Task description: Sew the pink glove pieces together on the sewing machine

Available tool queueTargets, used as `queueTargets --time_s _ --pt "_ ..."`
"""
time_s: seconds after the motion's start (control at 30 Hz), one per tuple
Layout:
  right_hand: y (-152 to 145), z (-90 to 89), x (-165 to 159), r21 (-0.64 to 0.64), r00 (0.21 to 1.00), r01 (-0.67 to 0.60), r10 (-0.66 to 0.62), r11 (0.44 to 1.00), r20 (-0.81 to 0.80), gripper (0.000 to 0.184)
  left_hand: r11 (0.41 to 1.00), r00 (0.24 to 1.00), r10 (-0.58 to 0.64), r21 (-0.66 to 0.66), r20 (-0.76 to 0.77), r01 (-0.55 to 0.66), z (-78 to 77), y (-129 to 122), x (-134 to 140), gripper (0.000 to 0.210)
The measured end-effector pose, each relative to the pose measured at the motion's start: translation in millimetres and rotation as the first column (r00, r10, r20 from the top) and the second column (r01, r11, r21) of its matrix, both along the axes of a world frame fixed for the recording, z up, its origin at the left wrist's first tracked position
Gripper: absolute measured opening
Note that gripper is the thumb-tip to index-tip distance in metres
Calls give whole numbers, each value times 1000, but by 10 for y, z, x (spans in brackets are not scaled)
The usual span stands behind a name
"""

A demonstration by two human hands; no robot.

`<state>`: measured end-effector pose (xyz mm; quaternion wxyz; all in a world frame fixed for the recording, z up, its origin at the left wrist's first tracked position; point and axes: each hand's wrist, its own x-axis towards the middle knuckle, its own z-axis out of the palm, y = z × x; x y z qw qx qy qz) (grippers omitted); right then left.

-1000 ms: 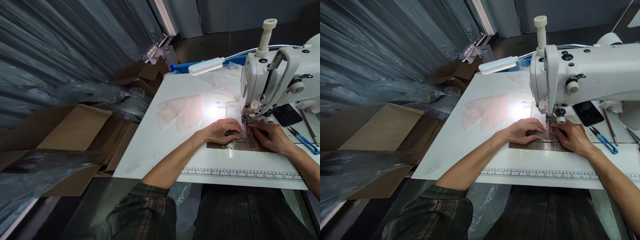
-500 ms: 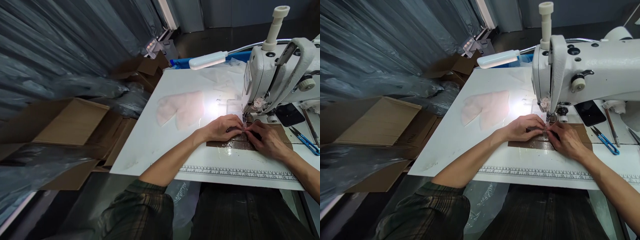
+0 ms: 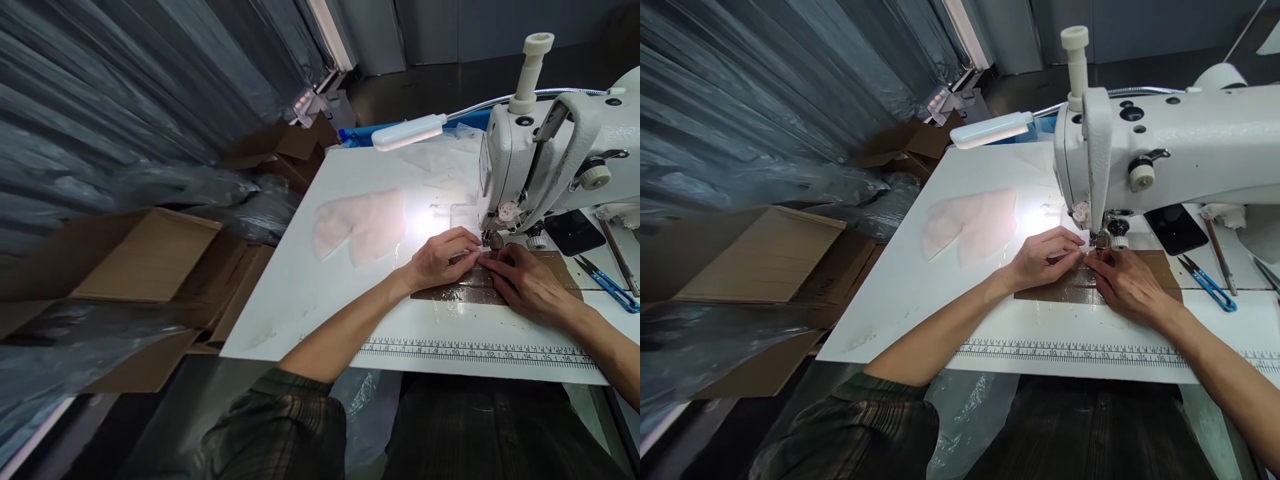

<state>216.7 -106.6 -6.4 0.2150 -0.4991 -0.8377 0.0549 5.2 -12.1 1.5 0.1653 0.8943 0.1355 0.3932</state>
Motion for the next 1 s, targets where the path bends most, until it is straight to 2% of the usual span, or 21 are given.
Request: queueTargets --time_s 0.1,0.17,0.27,0.37,0.47,0.53,0.6,0.77,1.0 --pt "-26 42 -30 6 998 -56 56 998 -18 38 997 997 -60 55 -41 62 -22 -5 1 18" --pt "-46 69 -47 7 997 -71 71 997 -36 36 988 988 -92 111 -124 105 -54 5 0 21" --pt "-59 104 -40 -5 994 -90 90 996 -65 34 975 957 -65 189 -282 122 -99 25 -5 25" --pt "-38 127 29 -41 978 -133 125 990 -165 32 971 933 -30 212 -357 113 -111 39 -13 24" --pt "7 109 122 -97 968 -5 -20 995 -252 33 972 926 -43 200 -375 126 -98 48 -21 23" --pt "32 74 160 -115 962 118 -142 986 -233 35 971 925 -53 195 -377 136 -91 55 -24 22" --pt "43 35 166 -86 965 158 -172 984 -197 37 967 927 -56 210 -370 142 -91 62 -24 22" --pt "34 -15 138 16 996 46 -44 999 -77 41 941 940 -71 292 -333 174 -89 74 -16 23" --pt "45 -76 176 26 999 50 -49 998 -19 41 927 902 -37 321 -430 192 -41 65 -12 27"
